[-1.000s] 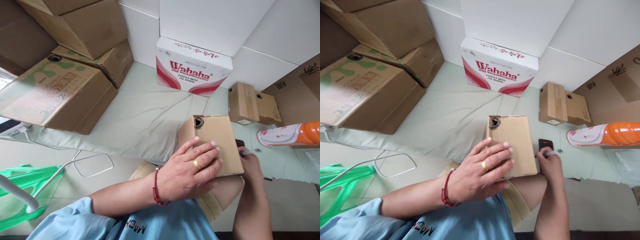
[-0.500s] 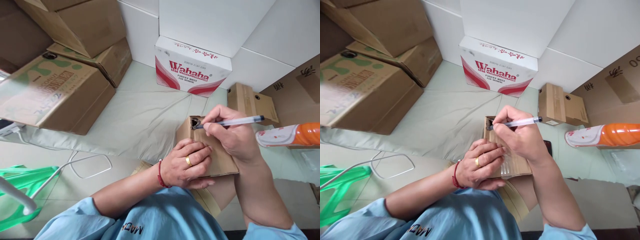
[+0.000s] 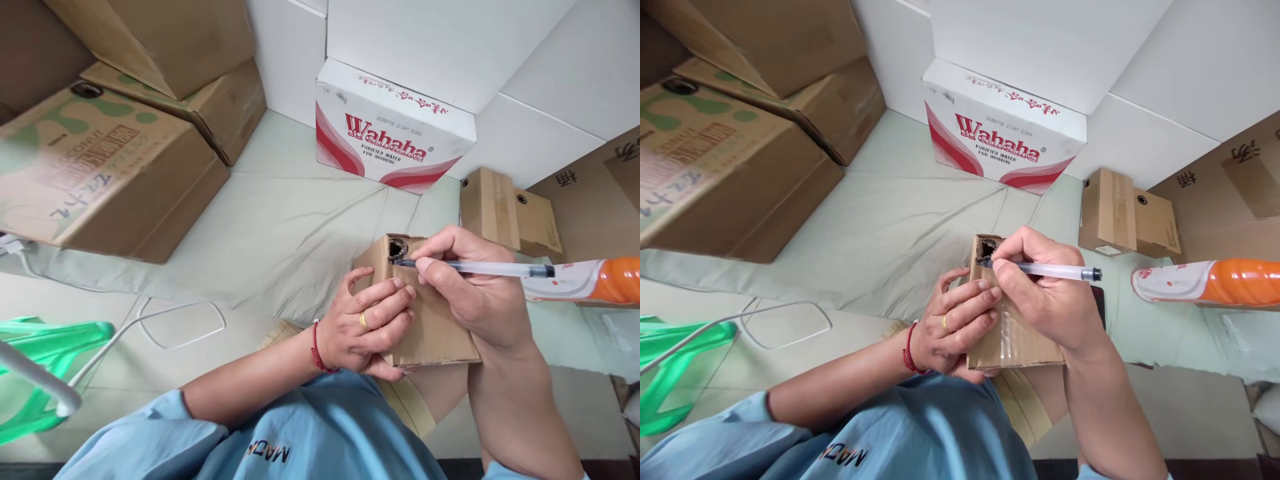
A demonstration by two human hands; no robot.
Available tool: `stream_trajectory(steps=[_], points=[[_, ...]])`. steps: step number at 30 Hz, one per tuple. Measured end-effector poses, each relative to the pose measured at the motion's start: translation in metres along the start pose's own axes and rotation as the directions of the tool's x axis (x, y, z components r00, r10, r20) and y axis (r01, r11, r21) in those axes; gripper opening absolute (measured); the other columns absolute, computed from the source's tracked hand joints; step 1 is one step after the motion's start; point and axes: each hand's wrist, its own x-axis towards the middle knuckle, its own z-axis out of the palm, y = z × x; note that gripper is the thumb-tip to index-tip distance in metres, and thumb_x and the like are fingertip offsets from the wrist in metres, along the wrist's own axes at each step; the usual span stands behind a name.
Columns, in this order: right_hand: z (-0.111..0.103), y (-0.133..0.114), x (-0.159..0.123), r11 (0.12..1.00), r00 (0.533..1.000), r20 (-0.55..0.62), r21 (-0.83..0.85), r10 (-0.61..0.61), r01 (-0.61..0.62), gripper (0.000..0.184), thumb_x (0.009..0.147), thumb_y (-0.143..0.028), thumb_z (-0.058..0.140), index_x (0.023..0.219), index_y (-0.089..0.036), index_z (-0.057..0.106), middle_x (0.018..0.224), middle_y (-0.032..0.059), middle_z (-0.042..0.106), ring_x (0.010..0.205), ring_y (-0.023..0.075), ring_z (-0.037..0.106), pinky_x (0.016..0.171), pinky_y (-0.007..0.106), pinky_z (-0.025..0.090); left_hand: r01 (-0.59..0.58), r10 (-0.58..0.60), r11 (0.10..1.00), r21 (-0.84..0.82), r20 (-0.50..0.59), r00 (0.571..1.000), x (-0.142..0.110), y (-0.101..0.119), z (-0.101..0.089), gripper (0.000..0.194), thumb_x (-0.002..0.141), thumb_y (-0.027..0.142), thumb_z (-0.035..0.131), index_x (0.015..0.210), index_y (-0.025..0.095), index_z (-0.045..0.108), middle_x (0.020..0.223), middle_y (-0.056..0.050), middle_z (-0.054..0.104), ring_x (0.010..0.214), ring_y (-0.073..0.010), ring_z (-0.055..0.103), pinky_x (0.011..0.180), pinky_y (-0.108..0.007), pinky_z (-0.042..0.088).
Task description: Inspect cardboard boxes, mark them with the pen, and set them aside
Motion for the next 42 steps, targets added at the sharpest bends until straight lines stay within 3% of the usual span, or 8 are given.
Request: stream_trajectory(steps=[5,8,13,18,20,25,31,42], points=[[0.0014,-0.0003,0.0001,0.998,0.998,-0.061,-0.067,-0.012,0.008,0.015,0.091,-0.015,0.067,0.078,-0.022,0.069,0.064,-0.0048,0.061,0.056,0.0097,0.048,0.054,0.024,0.038,0.012,-0.012,0.999,-0.036,0.01,1.0,-0.0033,-0.0005,0.001,0.06,0.096,0.07,0.068,0.132,0.022,0.068,0.141,-0.015,0.079,0.137,-0.0315,0.07,0.135,-0.055,0.029],[0.0024,-0.0013,0.0,0.994,0.993,-0.115,-0.109,-0.018,0.005,0.016,0.089,-0.013,0.066,0.075,-0.021,0.068,0.062,-0.0048,0.06,0.056,0.0098,0.048,0.054,0.023,0.036,0.026,-0.026,0.999,-0.028,0.013,1.0,-0.0051,-0.001,0.0022,0.057,0.096,0.073,0.066,0.13,0.027,0.068,0.144,-0.011,0.078,0.137,-0.0301,0.071,0.135,-0.055,0.029],[0.004,-0.0023,0.0009,0.992,0.987,-0.163,-0.122,-0.006,-0.014,0.017,0.091,-0.013,0.065,0.076,-0.021,0.069,0.062,-0.0045,0.06,0.056,0.0098,0.046,0.053,0.024,0.035,0.006,-0.006,1.0,-0.023,-0.004,1.0,-0.0025,-0.0003,0.0022,0.059,0.097,0.07,0.067,0.131,0.022,0.068,0.138,-0.016,0.08,0.135,-0.0316,0.07,0.134,-0.054,0.03],[0.005,-0.0022,0.0012,0.988,0.975,-0.221,-0.149,-0.009,-0.024,0.02,0.09,-0.011,0.064,0.072,-0.021,0.065,0.064,-0.0039,0.061,0.057,0.0102,0.046,0.052,0.024,0.035,0.028,-0.027,0.999,0.047,-0.029,0.999,0.0017,0.0035,0.0021,0.054,0.113,0.064,0.039,0.126,0.02,0.068,0.131,-0.013,0.083,0.135,-0.0271,0.07,0.13,-0.054,0.037],[0.0049,-0.0012,0.0007,0.986,0.972,-0.234,-0.163,-0.024,-0.015,0.02,0.091,-0.012,0.065,0.074,-0.022,0.066,0.066,-0.004,0.062,0.057,0.0102,0.047,0.052,0.024,0.036,0.034,-0.032,0.997,0.065,-0.038,0.999,0.0029,0.0046,0.0023,0.054,0.114,0.063,0.037,0.125,0.019,0.068,0.128,-0.013,0.083,0.133,-0.0263,0.071,0.13,-0.054,0.039],[0.0035,0.0027,0.0004,0.985,0.969,-0.238,-0.167,-0.072,0.032,0.016,0.096,-0.017,0.068,0.082,-0.023,0.07,0.071,-0.004,0.066,0.06,0.0101,0.052,0.054,0.023,0.039,0.017,-0.014,0.998,0.068,-0.049,0.999,0.0044,0.0044,0.0023,0.057,0.114,0.062,0.038,0.127,0.016,0.068,0.124,-0.015,0.084,0.135,-0.0266,0.068,0.13,-0.055,0.039],[0.0032,0.0018,0.0042,0.982,0.986,-0.152,-0.187,-0.07,0.041,0.009,0.098,-0.023,0.072,0.09,-0.023,0.075,0.075,-0.0035,0.072,0.064,0.0112,0.062,0.058,0.022,0.046,0.019,-0.015,0.998,0.068,-0.052,0.999,0.0039,0.0041,0.0028,0.056,0.114,0.062,0.038,0.126,0.016,0.068,0.125,-0.014,0.084,0.135,-0.0265,0.068,0.13,-0.055,0.038],[0.0041,0.0004,0.0041,0.984,0.977,-0.211,-0.177,-0.038,0.001,0.016,0.095,-0.016,0.067,0.082,-0.022,0.069,0.069,-0.0048,0.064,0.058,0.0095,0.051,0.054,0.022,0.04,0.026,-0.024,0.998,0.056,-0.041,0.999,0.0033,0.0045,0.0023,0.054,0.113,0.062,0.042,0.127,0.017,0.068,0.128,-0.014,0.084,0.137,-0.0265,0.068,0.132,-0.054,0.036]])
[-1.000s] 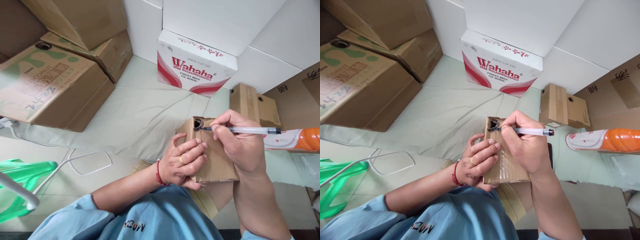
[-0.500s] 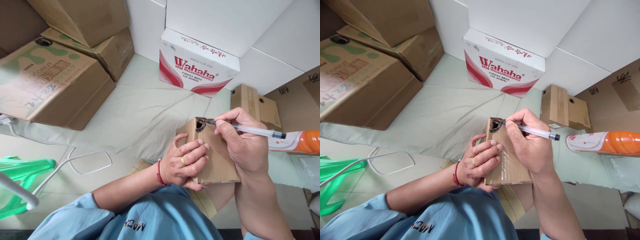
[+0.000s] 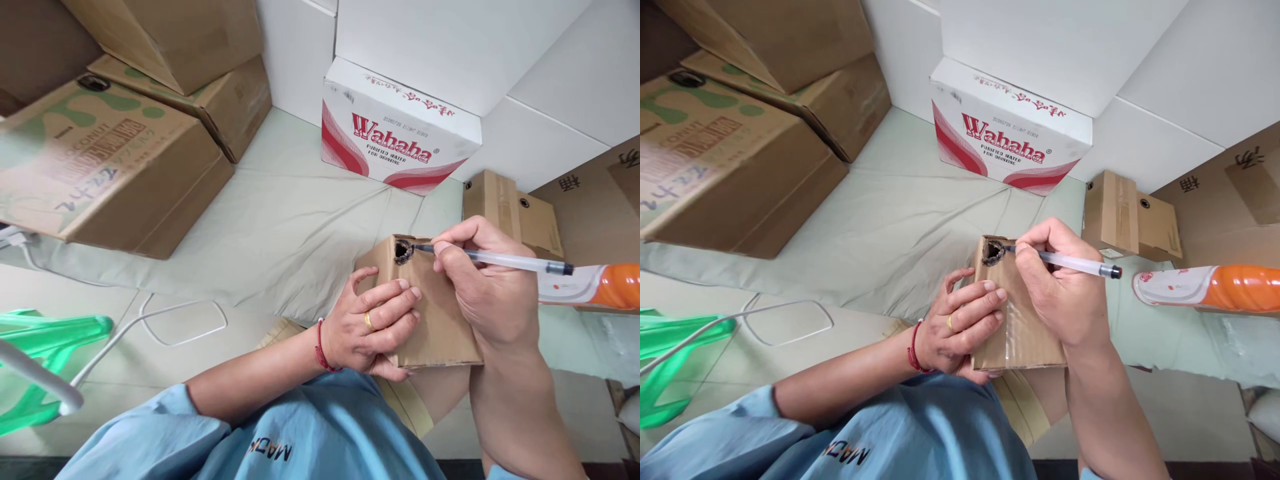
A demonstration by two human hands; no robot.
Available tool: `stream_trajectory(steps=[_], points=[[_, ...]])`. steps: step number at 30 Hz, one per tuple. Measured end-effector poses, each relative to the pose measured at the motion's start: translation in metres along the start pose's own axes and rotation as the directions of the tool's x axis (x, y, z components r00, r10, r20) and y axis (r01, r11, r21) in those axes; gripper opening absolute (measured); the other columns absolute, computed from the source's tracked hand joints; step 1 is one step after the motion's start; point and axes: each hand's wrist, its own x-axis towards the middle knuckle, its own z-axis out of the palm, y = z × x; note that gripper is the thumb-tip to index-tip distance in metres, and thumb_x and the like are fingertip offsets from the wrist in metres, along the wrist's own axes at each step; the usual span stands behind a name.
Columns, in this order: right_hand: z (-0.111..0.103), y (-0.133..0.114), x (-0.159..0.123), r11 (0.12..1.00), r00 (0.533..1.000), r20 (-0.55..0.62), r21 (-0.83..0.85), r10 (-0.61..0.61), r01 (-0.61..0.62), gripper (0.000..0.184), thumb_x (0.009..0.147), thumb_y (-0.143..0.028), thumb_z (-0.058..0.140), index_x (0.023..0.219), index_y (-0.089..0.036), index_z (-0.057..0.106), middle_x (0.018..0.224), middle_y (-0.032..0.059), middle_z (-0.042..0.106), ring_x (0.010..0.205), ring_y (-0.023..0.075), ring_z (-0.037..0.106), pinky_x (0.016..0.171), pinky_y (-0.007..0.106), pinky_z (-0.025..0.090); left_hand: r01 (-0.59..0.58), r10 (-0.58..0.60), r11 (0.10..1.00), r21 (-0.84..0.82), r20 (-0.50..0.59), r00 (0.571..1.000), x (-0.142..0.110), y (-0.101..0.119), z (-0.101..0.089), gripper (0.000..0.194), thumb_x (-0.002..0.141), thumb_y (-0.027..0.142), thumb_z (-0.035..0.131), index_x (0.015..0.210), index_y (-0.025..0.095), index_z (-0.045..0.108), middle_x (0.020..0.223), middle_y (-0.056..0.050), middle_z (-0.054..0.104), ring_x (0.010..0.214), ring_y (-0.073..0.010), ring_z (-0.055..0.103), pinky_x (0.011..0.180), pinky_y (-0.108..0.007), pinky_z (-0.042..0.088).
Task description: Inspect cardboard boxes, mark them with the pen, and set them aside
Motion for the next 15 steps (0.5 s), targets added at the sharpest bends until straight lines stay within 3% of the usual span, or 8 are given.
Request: stream_trajectory(steps=[15], points=[[-0.002,-0.0007,-0.0024,1.0,1.0,0.009,-0.012,0.007,-0.007,0.017,0.088,-0.011,0.065,0.075,-0.022,0.065,0.065,-0.0047,0.06,0.058,0.0101,0.048,0.052,0.023,0.035,-0.002,0.002,1.0,0.011,0.0,1.0,-0.0003,0.0003,0.0006,0.056,0.114,0.063,0.039,0.127,0.017,0.067,0.126,-0.014,0.084,0.137,-0.026,0.068,0.132,-0.053,0.036]])
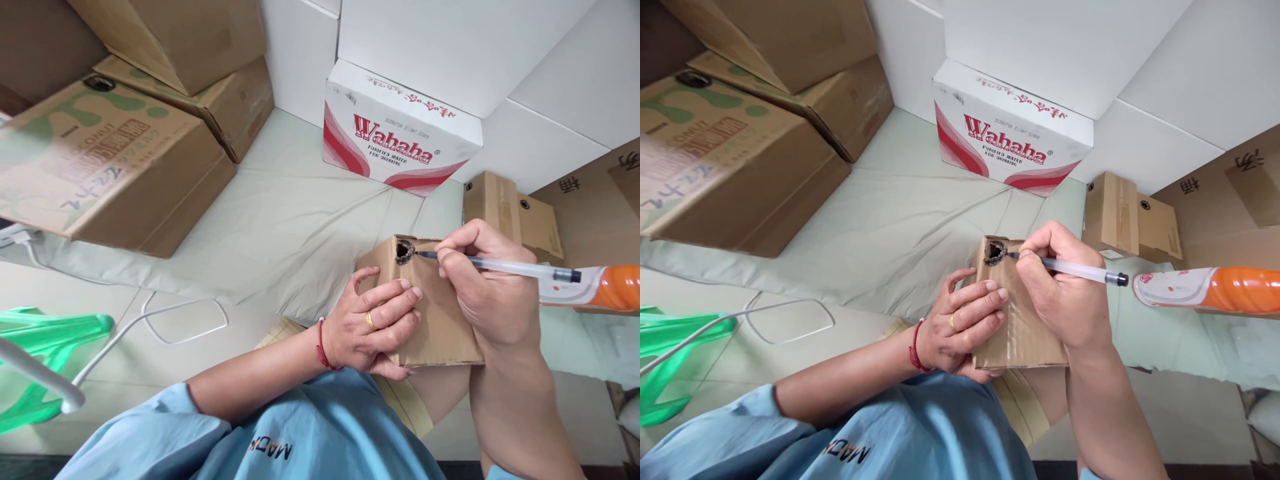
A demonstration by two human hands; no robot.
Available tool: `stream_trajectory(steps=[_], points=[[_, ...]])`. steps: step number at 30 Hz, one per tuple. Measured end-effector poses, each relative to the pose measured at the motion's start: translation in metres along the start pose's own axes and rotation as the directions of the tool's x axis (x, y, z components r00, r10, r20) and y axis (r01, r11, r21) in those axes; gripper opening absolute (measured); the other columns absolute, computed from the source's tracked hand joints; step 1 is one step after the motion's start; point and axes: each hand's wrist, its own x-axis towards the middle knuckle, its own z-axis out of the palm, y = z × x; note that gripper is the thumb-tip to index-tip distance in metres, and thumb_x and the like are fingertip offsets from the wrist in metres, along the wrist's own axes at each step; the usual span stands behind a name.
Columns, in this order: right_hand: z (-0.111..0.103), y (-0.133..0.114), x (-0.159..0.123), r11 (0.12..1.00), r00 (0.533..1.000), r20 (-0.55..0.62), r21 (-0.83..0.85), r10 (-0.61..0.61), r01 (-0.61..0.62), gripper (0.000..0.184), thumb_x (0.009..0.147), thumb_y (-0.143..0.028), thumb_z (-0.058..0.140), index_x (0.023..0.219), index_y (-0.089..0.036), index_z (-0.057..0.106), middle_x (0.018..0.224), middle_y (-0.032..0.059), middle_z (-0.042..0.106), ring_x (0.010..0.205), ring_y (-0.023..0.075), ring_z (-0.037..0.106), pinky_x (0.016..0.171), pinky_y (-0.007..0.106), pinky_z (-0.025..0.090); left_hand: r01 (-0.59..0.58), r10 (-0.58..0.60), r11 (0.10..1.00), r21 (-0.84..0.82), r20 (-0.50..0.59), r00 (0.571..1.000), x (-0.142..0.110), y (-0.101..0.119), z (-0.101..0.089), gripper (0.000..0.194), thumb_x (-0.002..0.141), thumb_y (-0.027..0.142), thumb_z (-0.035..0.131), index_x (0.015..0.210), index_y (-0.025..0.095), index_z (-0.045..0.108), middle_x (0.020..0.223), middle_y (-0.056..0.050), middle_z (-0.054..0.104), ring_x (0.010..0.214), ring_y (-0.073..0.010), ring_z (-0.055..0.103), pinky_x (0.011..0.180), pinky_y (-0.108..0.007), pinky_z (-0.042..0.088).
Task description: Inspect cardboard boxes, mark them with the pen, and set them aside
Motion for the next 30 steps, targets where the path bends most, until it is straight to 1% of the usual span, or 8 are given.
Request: stream_trajectory(steps=[2,7,12,17,25,27,29,30], points=[[0.0002,-0.0002,-0.0001,1.0,1.0,0.009,-0.003,-0.002,0.002,0.017,0.088,-0.012,0.065,0.075,-0.022,0.065,0.064,-0.0048,0.059,0.058,0.01,0.047,0.052,0.023,0.035,0.003,-0.003,1.0,-0.01,-0.001,1.0,-0.0014,0.0002,0.0007,0.056,0.114,0.064,0.04,0.128,0.016,0.067,0.127,-0.015,0.084,0.138,-0.0261,0.067,0.133,-0.054,0.035],[0.0021,0.0004,0.0004,1.0,0.999,-0.048,-0.005,0.012,-0.012,0.014,0.088,-0.014,0.066,0.076,-0.022,0.066,0.068,-0.0038,0.063,0.062,0.0113,0.051,0.055,0.024,0.038,0.013,-0.013,1.0,-0.025,-0.003,1.0,-0.0022,0.0006,0.0011,0.054,0.113,0.062,0.043,0.128,0.017,0.068,0.13,-0.015,0.082,0.139,-0.0268,0.067,0.134,-0.053,0.033],[0.0012,-0.0002,-0.0007,1.0,1.0,0.012,-0.011,0.007,-0.007,0.016,0.087,-0.012,0.065,0.075,-0.023,0.065,0.064,-0.0048,0.059,0.057,0.0108,0.046,0.053,0.024,0.035,0.005,-0.006,1.0,-0.025,-0.011,1.0,-0.0007,0.0,0.0006,0.054,0.113,0.062,0.044,0.127,0.016,0.068,0.128,-0.015,0.083,0.138,-0.0265,0.068,0.134,-0.052,0.033],[-0.0001,-0.0001,-0.0019,1.0,0.998,0.061,0.006,-0.018,0.018,0.015,0.087,-0.013,0.067,0.076,-0.023,0.066,0.064,-0.005,0.058,0.057,0.0108,0.047,0.052,0.024,0.035,0.01,-0.01,0.999,-0.031,-0.004,1.0,-0.002,-0.0005,0.0004,0.053,0.112,0.062,0.044,0.128,0.018,0.068,0.13,-0.015,0.083,0.138,-0.027,0.068,0.134,-0.053,0.033],[-0.0006,0.0025,-0.0066,0.999,0.997,0.072,0.042,-0.03,0.027,0.013,0.089,-0.015,0.069,0.078,-0.023,0.068,0.064,-0.0044,0.06,0.058,0.0113,0.05,0.054,0.025,0.037,0.011,-0.011,1.0,-0.009,0.007,1.0,-0.0027,0.0,-0.0001,0.053,0.112,0.063,0.043,0.129,0.019,0.068,0.131,-0.014,0.082,0.139,-0.0267,0.069,0.133,-0.053,0.035],[0.0012,0.0029,-0.0055,0.997,0.999,0.009,0.07,-0.046,0.046,0.012,0.091,-0.02,0.069,0.08,-0.023,0.068,0.066,-0.0031,0.061,0.06,0.0124,0.052,0.056,0.026,0.039,0.009,-0.009,1.0,-0.02,0.013,1.0,-0.0026,0.0002,-0.0009,0.054,0.112,0.064,0.046,0.131,0.018,0.068,0.132,-0.015,0.082,0.14,-0.0274,0.068,0.134,-0.052,0.035],[0.0028,0.0045,-0.0022,0.99,0.99,-0.136,0.131,-0.033,0.051,0.008,0.094,-0.028,0.071,0.087,-0.023,0.07,0.073,-0.0017,0.065,0.059,0.0125,0.052,0.056,0.028,0.039,0.009,-0.009,1.0,-0.029,0.027,1.0,-0.0026,0.0004,-0.0023,0.055,0.11,0.064,0.051,0.133,0.016,0.067,0.133,-0.017,0.081,0.141,-0.0283,0.067,0.135,-0.052,0.034],[0.003,0.0069,-0.0005,0.984,0.975,-0.222,0.172,-0.005,0.045,0.009,0.095,-0.032,0.071,0.094,-0.024,0.07,0.078,-0.0011,0.067,0.056,0.0118,0.05,0.054,0.028,0.037,0.008,-0.007,1.0,-0.028,0.036,0.999,-0.0026,0.0004,-0.0031,0.056,0.11,0.064,0.053,0.134,0.016,0.067,0.133,-0.017,0.081,0.141,-0.0286,0.067,0.135,-0.052,0.034]])
